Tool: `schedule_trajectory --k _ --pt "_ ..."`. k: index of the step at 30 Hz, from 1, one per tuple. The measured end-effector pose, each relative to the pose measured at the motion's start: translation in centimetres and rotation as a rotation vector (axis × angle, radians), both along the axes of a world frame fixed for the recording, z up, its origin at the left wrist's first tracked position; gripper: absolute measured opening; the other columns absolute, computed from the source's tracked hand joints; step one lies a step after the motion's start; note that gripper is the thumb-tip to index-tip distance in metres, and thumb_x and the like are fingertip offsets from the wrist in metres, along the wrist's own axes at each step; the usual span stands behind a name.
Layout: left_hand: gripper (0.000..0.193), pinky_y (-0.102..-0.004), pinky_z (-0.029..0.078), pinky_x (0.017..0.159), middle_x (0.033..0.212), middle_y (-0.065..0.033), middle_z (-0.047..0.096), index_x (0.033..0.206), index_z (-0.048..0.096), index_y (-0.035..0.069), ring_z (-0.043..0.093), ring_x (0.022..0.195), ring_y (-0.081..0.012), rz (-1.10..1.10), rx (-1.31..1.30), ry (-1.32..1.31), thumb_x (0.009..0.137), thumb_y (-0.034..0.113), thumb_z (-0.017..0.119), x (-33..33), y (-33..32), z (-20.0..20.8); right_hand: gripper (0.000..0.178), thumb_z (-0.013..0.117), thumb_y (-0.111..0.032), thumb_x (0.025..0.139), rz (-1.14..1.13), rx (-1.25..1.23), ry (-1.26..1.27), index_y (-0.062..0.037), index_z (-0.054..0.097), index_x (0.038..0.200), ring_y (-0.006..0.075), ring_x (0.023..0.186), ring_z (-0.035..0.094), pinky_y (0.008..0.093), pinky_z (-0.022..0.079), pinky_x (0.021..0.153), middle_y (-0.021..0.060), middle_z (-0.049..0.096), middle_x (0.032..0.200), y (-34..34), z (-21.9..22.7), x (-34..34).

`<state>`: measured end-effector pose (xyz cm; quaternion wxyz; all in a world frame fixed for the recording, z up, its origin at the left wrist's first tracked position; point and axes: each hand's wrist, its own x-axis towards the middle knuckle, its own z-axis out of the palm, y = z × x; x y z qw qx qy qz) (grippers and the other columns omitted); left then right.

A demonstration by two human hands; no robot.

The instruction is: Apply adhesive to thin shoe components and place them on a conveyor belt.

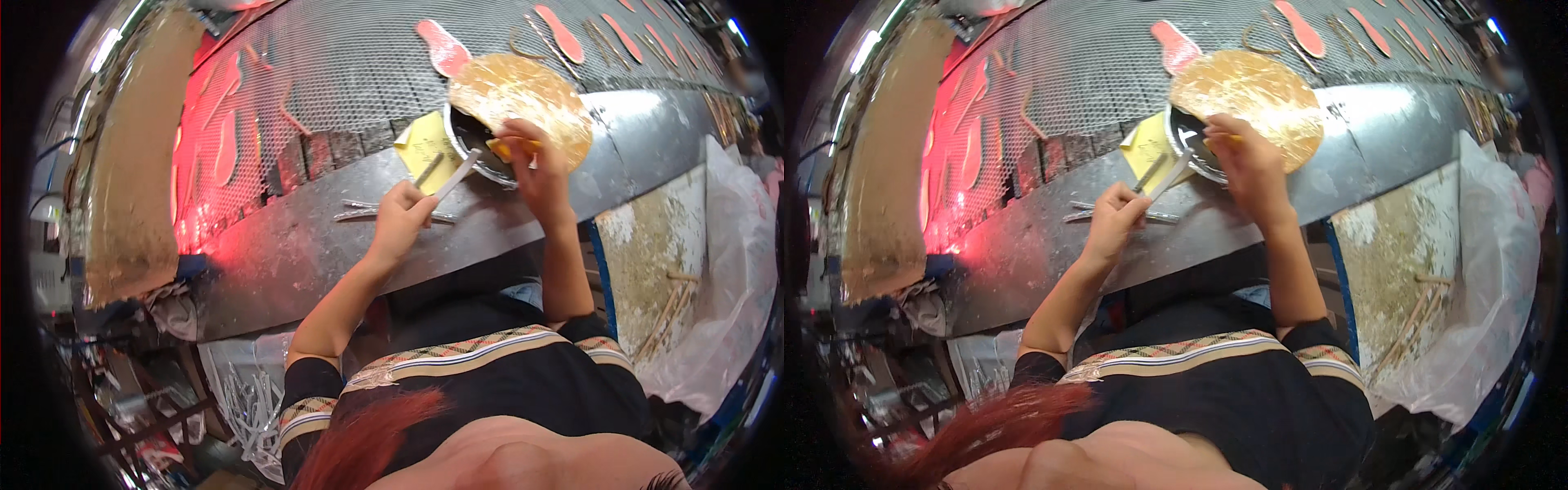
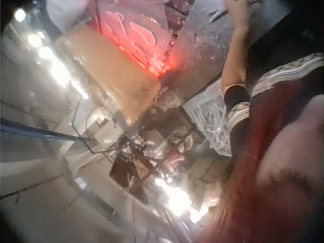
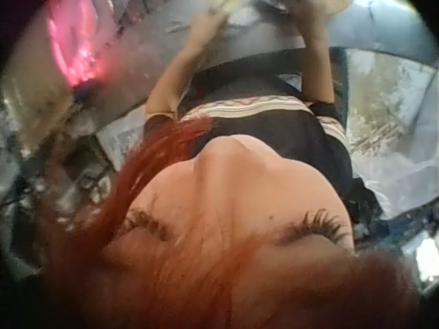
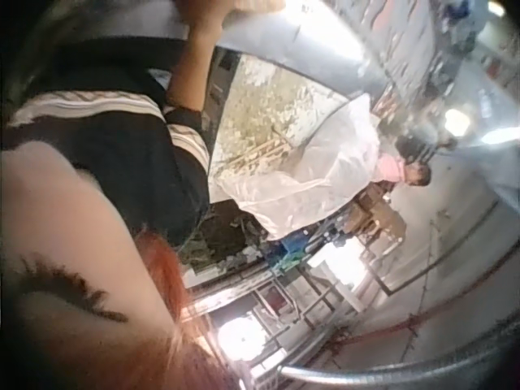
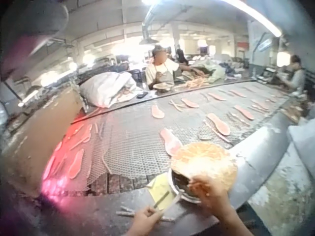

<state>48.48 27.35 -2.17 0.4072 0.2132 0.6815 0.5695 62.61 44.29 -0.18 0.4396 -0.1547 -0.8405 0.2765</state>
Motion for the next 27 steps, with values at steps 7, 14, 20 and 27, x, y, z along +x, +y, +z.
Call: schedule_trajectory --k 7,14,20,27 --pt "0.014 -0.0241 0.044 0.067 0.086 -0.0087 0.063 0.098 0.055 0.002 0.056 0.075 -0.0114 0.082 0.297 -0.297 0.088 0.009 0.060 -0.5 0.8 0.0 0.025 0.053 -0.002 0.092 0.071 -0.338 -0.080 -0.0019 0.057 0.117 0.0189 0.091 0.066 0.0297 0.052 0.078 0.0112 0.068 0.096 0.4 -2.0 1.9" --pt "0.021 -0.0343 0.052 0.088 0.110 -0.0142 0.061 0.105 0.055 0.001 0.061 0.098 -0.0208 0.213 0.425 -0.587 0.087 0.009 0.063 -1.9 0.7 -0.7 0.027 0.054 0.000 0.089 -0.030 -0.330 0.153 -0.0036 0.058 0.116 0.0177 0.090 0.066 0.0282 0.050 0.077 0.0114 0.069 0.096 0.4 -2.6 1.4" --pt "0.014 -0.0374 0.053 0.094 0.106 -0.0177 0.062 0.099 0.057 -0.004 0.061 0.103 -0.0276 0.292 0.403 -0.753 0.088 0.003 0.060 -2.0 1.2 -1.7 0.024 0.055 0.000 0.089 -0.012 -0.279 0.205 0.0007 0.057 0.113 0.0155 0.089 0.065 0.0262 0.051 0.076 0.0098 0.069 0.095 0.4 -3.0 1.9" --pt "0.015 -0.0363 0.054 0.092 0.110 -0.0199 0.060 0.103 0.056 -0.006 0.061 0.103 -0.0272 0.307 0.344 -0.793 0.089 0.001 0.056 -0.3 1.8 -2.3 0.027 0.056 -0.001 0.090 -0.018 -0.553 0.449 0.0013 0.052 0.116 0.0168 0.089 0.064 0.0325 0.049 0.087 0.0132 0.067 0.100 -0.8 -2.5 2.3"
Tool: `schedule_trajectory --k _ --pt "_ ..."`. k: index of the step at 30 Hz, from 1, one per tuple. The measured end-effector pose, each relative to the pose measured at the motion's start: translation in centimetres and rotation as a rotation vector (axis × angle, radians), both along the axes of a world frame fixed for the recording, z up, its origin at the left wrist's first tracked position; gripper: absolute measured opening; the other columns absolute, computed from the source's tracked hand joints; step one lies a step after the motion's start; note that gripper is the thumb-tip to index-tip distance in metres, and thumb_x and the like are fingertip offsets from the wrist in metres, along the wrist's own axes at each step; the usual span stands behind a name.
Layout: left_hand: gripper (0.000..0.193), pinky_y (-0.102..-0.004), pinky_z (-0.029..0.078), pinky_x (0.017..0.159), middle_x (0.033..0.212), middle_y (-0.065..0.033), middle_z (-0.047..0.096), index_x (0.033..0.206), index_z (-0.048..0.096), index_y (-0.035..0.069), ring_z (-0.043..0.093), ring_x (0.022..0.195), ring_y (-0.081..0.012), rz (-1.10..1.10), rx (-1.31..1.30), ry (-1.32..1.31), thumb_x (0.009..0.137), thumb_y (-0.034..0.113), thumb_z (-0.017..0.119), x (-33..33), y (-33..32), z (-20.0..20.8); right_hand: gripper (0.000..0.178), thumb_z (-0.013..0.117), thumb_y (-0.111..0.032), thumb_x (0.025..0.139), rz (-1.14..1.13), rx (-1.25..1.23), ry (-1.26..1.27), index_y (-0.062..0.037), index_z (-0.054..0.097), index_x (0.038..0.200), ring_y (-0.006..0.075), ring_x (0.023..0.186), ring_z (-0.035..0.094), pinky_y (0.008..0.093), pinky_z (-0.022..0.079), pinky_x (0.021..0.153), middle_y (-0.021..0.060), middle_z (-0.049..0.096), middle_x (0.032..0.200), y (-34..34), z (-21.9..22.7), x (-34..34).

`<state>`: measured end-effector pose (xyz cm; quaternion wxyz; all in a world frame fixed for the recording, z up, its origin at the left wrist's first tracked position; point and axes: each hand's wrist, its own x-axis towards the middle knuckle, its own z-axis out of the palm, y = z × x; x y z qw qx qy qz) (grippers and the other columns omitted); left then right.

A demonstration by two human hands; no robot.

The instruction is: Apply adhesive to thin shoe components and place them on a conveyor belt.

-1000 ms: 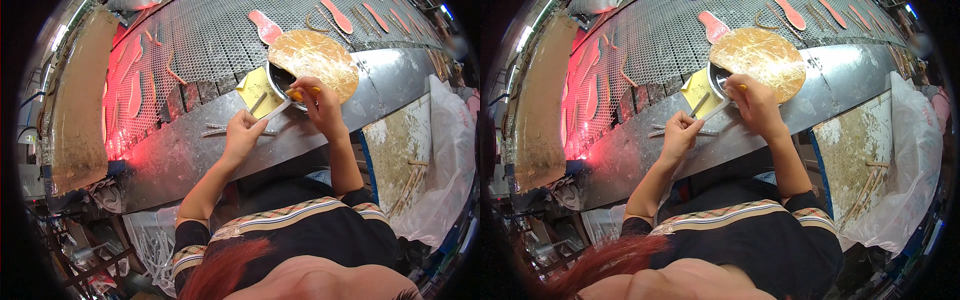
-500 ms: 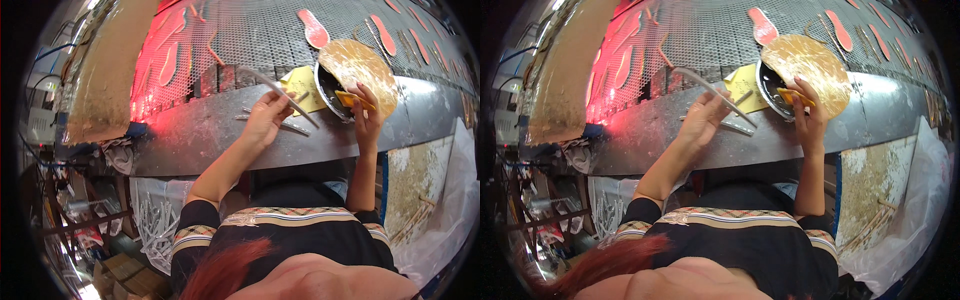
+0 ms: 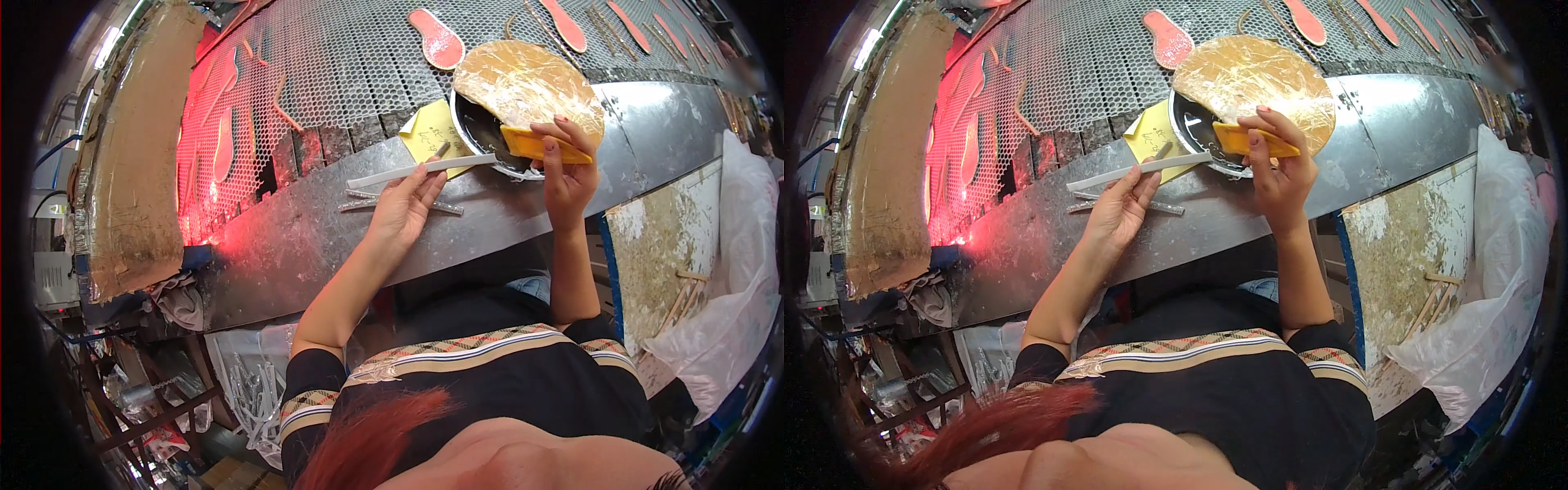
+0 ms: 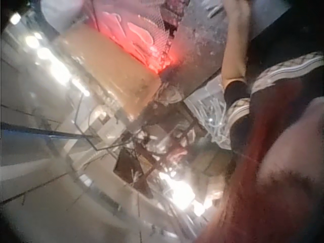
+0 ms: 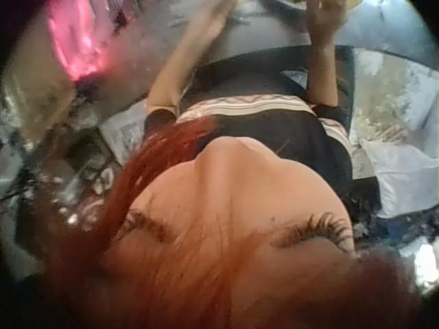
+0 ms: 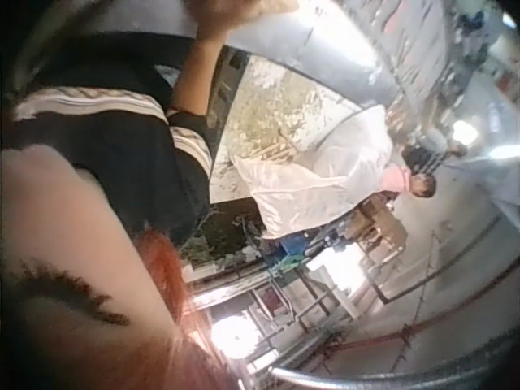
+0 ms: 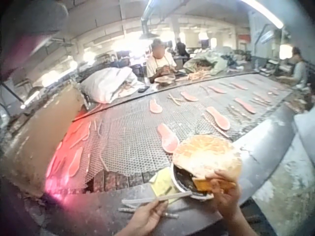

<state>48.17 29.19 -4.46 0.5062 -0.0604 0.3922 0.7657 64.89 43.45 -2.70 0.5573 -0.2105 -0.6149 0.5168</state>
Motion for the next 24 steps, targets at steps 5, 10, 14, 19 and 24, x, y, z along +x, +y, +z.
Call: schedule_trajectory --k 5,10,14,19,24 --pt "0.023 -0.0370 0.054 0.091 0.111 -0.0185 0.060 0.109 0.053 -0.006 0.061 0.101 -0.0265 0.004 -0.009 0.004 0.088 0.002 0.058 0.1 -0.1 -0.1 0.024 0.057 -0.001 0.089 0.039 0.174 -0.078 0.0012 0.053 0.113 0.0181 0.091 0.065 0.0313 0.049 0.085 0.0124 0.067 0.098 -0.4 -0.9 -1.0" --pt "0.024 -0.0385 0.053 0.092 0.110 -0.0181 0.060 0.110 0.052 -0.006 0.061 0.101 -0.0266 -0.009 0.012 0.006 0.089 0.003 0.058 0.0 0.5 -0.1 0.016 0.055 -0.001 0.090 -0.030 0.226 -0.232 0.0000 0.055 0.106 0.0183 0.088 0.066 0.0281 0.050 0.080 0.0110 0.068 0.093 0.7 -1.3 -0.9" --pt "0.014 -0.0338 0.055 0.080 0.097 -0.0120 0.062 0.099 0.057 -0.002 0.062 0.089 -0.0214 -0.003 -0.055 -0.019 0.088 0.007 0.061 -0.5 0.2 0.1 0.014 0.054 -0.002 0.091 -0.097 0.245 -0.172 -0.0002 0.054 0.105 0.0156 0.083 0.065 0.0274 0.053 0.070 0.0110 0.067 0.092 1.5 -2.3 -1.1" --pt "0.011 -0.0294 0.048 0.062 0.077 -0.0057 0.059 0.082 0.058 0.004 0.056 0.070 -0.0154 -0.040 0.054 -0.053 0.085 0.011 0.066 -2.0 -0.6 0.0 0.020 0.050 -0.009 0.095 -0.002 0.043 -0.059 -0.0029 0.050 0.114 0.0125 0.080 0.062 0.0202 0.050 0.057 0.0121 0.066 0.097 1.2 -2.9 -0.3" --pt "0.006 -0.0300 0.048 0.063 0.078 -0.0043 0.058 0.084 0.056 0.006 0.055 0.068 -0.0153 0.062 0.244 0.132 0.083 0.007 0.062 -8.4 1.2 4.6 0.018 0.049 -0.010 0.096 0.053 -0.017 -0.049 -0.0033 0.050 0.113 0.0097 0.077 0.060 0.0184 0.048 0.058 0.0104 0.065 0.097 0.5 -2.7 -0.2"
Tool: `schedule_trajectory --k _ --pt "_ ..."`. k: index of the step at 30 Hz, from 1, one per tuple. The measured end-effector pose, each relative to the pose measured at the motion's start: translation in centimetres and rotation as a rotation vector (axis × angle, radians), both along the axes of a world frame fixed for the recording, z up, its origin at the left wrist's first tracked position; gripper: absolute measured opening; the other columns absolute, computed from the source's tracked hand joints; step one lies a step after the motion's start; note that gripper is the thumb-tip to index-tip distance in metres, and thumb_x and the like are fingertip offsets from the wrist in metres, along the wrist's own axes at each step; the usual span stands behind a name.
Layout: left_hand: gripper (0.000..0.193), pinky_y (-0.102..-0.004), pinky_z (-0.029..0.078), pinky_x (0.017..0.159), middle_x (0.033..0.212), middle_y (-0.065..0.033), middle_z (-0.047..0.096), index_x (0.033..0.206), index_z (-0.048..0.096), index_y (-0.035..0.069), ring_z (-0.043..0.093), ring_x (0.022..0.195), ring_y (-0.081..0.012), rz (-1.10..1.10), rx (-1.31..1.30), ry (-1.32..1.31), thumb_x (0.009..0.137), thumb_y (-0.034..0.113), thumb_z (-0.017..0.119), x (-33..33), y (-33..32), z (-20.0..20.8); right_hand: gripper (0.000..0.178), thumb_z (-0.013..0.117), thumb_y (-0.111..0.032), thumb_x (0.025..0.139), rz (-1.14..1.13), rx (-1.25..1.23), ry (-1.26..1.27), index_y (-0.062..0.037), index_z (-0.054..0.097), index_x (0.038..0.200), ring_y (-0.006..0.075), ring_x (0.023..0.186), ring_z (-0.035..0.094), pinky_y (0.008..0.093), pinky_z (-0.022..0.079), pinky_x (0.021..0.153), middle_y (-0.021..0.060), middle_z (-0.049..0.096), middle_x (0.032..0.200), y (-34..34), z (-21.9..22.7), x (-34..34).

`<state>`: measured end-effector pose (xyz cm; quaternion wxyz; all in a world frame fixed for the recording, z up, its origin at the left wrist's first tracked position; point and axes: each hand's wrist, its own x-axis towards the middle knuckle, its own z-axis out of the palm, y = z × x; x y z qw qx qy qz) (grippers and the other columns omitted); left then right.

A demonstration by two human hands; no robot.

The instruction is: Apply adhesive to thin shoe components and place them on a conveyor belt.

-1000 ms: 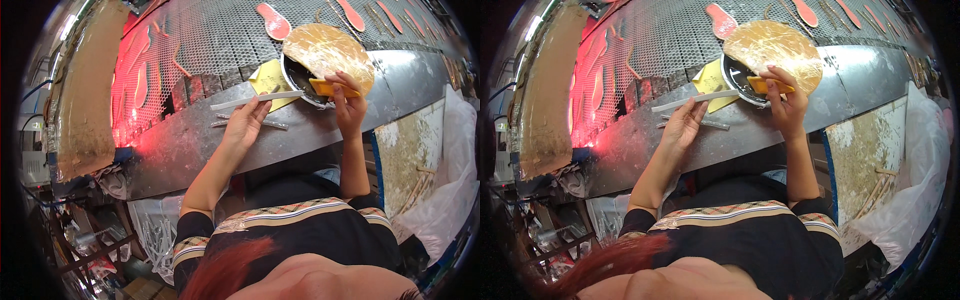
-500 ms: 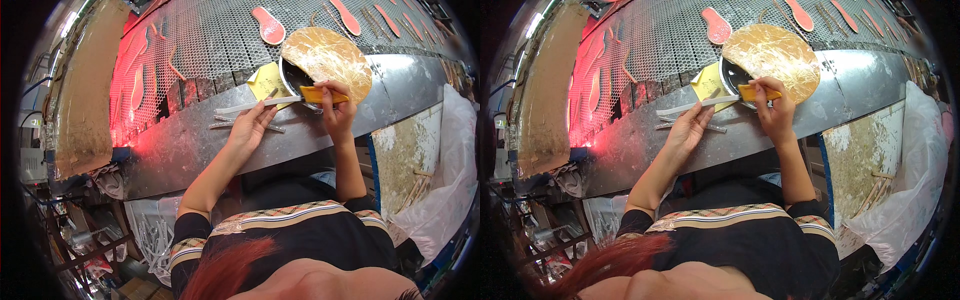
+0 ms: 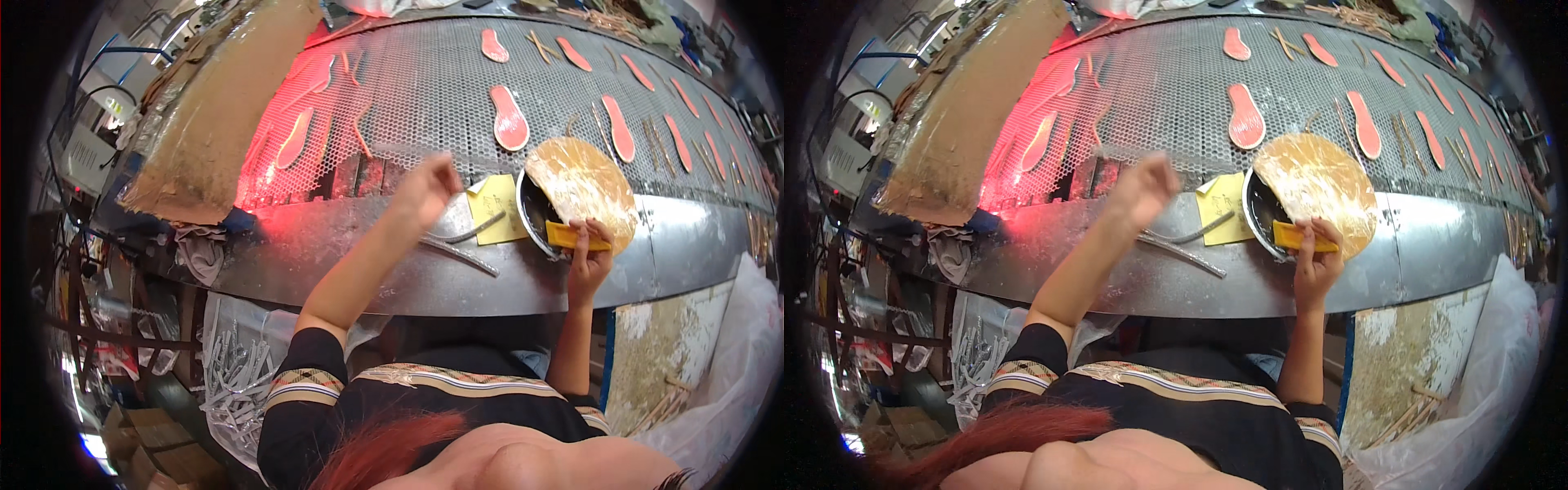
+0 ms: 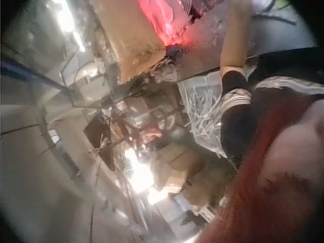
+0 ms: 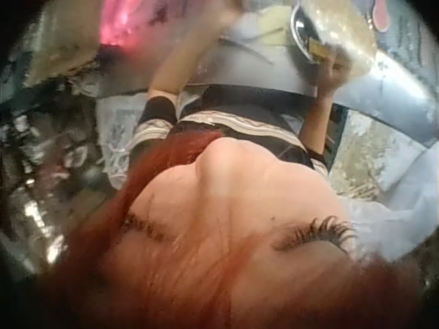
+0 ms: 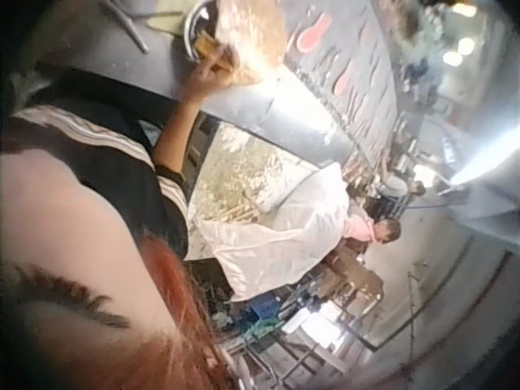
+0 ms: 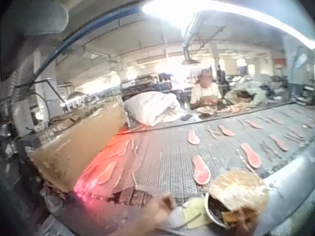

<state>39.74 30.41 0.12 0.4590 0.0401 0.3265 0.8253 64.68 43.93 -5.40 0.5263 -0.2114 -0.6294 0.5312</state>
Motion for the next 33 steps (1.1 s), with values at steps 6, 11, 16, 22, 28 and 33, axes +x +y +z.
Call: schedule_trajectory --k 6,11,16,22,28,33 --pt "0.015 -0.0299 0.049 0.075 0.100 -0.0043 0.059 0.099 0.056 0.005 0.057 0.087 -0.0165 0.245 -0.002 0.364 0.085 0.002 0.058 -1.6 0.9 1.9 0.017 0.048 -0.010 0.096 0.006 -0.004 0.027 -0.0042 0.049 0.112 0.0089 0.078 0.060 0.0177 0.047 0.057 0.0102 0.064 0.098 0.2 0.1 0.3" --pt "0.038 -0.0367 0.043 0.095 0.124 -0.0143 0.054 0.114 0.055 0.000 0.051 0.115 -0.0291 -0.435 -0.591 2.014 0.080 0.011 0.066 3.2 -3.9 -1.5 0.019 0.047 -0.010 0.096 -0.018 -0.035 0.043 -0.0044 0.048 0.115 0.0086 0.078 0.059 0.0175 0.047 0.059 0.0100 0.064 0.100 0.5 0.1 0.1" --pt "0.034 -0.0384 0.043 0.094 0.119 -0.0151 0.056 0.105 0.059 0.001 0.053 0.113 -0.0299 -0.376 -0.490 2.290 0.076 0.016 0.068 3.0 -6.3 -3.6 0.023 0.053 -0.006 0.093 -0.023 0.138 -0.011 -0.0020 0.052 0.116 0.0147 0.088 0.062 0.0256 0.050 0.070 0.0120 0.065 0.100 0.5 0.4 -0.2" --pt "0.018 -0.0393 0.047 0.075 0.095 -0.0110 0.062 0.094 0.059 0.004 0.060 0.087 -0.0297 -0.181 -0.471 2.233 0.078 0.009 0.064 2.9 -5.6 -3.4 0.023 0.060 -0.001 0.086 -0.079 0.468 -0.382 -0.0040 0.061 0.109 0.0238 0.084 0.065 0.0314 0.050 0.074 0.0111 0.068 0.093 0.5 2.1 -0.2" --pt "0.022 -0.0367 0.046 0.058 0.080 -0.0119 0.061 0.103 0.062 0.006 0.059 0.068 -0.0284 -0.019 -0.584 2.097 0.082 0.009 0.062 5.6 -3.8 -1.2 0.024 0.061 0.000 0.083 -0.079 0.502 -0.208 -0.0041 0.061 0.107 0.0256 0.081 0.065 0.0325 0.050 0.071 0.0116 0.068 0.098 0.7 2.7 0.6" --pt "0.020 -0.0285 0.039 0.051 0.058 -0.0062 0.051 0.094 0.068 -0.001 0.046 0.054 -0.0076 -0.369 -0.686 1.323 0.088 0.016 0.060 8.1 -2.7 -1.9 0.023 0.061 0.000 0.084 0.112 0.296 -0.199 -0.0026 0.061 0.106 0.0253 0.086 0.067 0.0321 0.052 0.074 0.0138 0.067 0.099 1.0 3.7 1.3"
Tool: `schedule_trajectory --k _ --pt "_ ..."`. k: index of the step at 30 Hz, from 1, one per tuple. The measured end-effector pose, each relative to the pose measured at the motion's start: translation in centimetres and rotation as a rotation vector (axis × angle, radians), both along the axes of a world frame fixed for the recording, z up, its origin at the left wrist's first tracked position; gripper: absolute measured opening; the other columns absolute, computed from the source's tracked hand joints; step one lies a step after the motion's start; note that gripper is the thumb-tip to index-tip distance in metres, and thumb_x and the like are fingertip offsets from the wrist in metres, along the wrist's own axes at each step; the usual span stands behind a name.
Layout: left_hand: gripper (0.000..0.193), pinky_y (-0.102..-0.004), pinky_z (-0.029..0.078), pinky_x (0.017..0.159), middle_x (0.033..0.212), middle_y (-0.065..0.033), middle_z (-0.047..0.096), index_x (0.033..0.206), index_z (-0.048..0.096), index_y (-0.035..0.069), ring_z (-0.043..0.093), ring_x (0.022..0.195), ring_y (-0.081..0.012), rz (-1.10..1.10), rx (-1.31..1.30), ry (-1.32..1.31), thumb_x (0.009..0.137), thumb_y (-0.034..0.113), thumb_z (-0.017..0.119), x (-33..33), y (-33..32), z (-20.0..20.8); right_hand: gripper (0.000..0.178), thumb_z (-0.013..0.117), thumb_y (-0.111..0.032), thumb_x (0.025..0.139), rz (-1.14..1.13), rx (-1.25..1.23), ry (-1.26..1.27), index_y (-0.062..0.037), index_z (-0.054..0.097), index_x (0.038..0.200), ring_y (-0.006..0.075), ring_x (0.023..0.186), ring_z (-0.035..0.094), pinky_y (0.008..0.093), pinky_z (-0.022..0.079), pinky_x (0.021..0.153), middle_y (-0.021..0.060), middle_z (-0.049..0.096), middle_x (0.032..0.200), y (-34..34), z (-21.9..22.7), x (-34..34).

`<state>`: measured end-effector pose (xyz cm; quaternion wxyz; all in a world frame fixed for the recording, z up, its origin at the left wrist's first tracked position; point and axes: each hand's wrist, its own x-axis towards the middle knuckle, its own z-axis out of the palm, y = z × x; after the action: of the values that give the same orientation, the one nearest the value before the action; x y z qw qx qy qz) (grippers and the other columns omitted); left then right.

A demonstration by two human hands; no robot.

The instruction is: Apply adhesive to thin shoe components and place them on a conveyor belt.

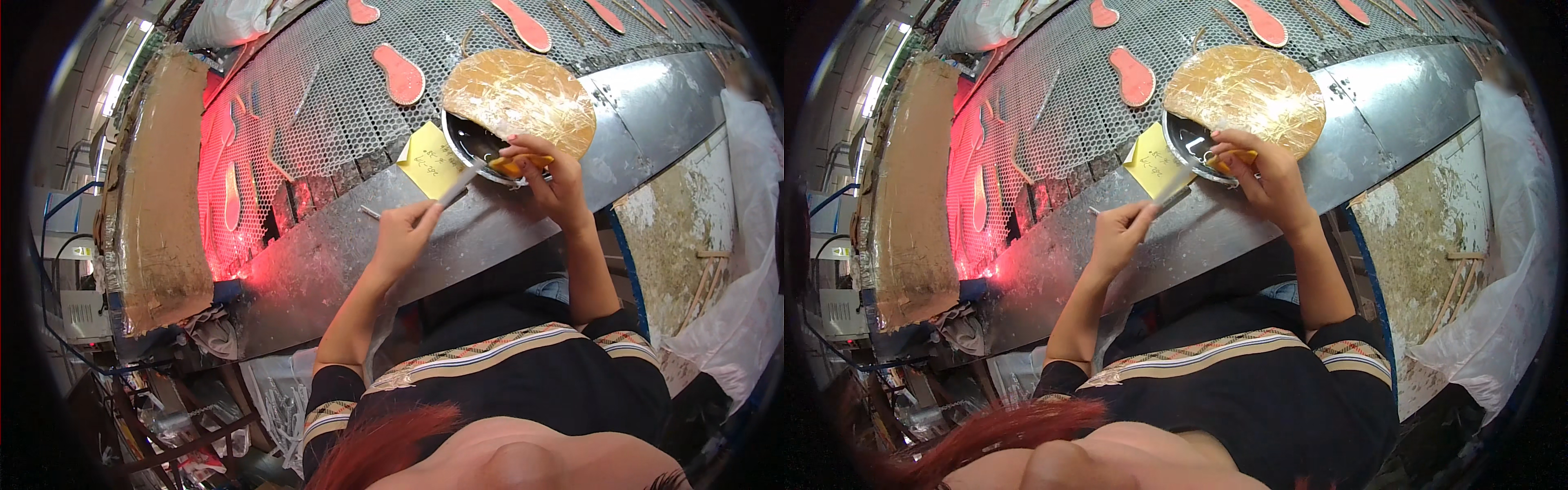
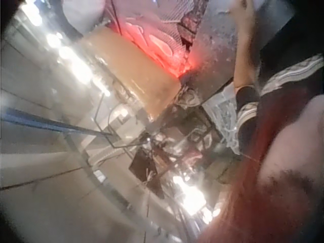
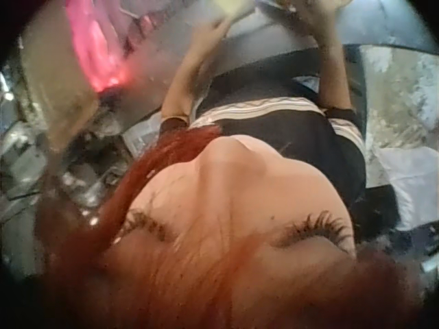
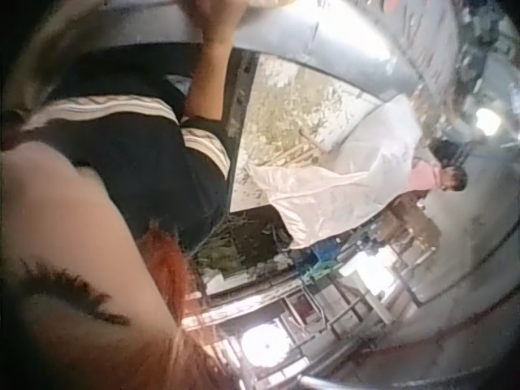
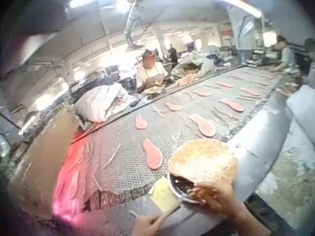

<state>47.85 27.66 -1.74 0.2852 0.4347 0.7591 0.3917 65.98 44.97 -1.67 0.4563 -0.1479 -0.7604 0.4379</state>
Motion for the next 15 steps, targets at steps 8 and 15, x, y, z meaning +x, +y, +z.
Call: schedule_trajectory --k 8,15 --pt "0.025 -0.0222 0.030 0.045 0.055 0.0064 0.047 0.091 0.069 -0.002 0.039 0.052 -0.0010 -0.033 -0.146 -0.271 0.089 0.022 0.060 0.6 0.9 0.6 0.020 0.062 0.002 0.082 -0.095 0.114 0.142 -0.0020 0.061 0.101 0.0249 0.082 0.068 0.0324 0.052 0.073 0.0128 0.068 0.092 -1.2 1.0 -1.1" --pt "0.027 -0.0226 0.029 0.044 0.053 0.0065 0.045 0.088 0.070 0.000 0.039 0.048 -0.0023 -0.027 -0.125 -0.299 0.091 0.024 0.058 1.1 1.1 0.4 0.012 0.063 -0.001 0.083 -0.179 0.282 -0.088 -0.0003 0.062 0.095 0.0242 0.073 0.067 0.0302 0.052 0.063 0.0132 0.067 0.085 0.6 -0.1 -1.0"
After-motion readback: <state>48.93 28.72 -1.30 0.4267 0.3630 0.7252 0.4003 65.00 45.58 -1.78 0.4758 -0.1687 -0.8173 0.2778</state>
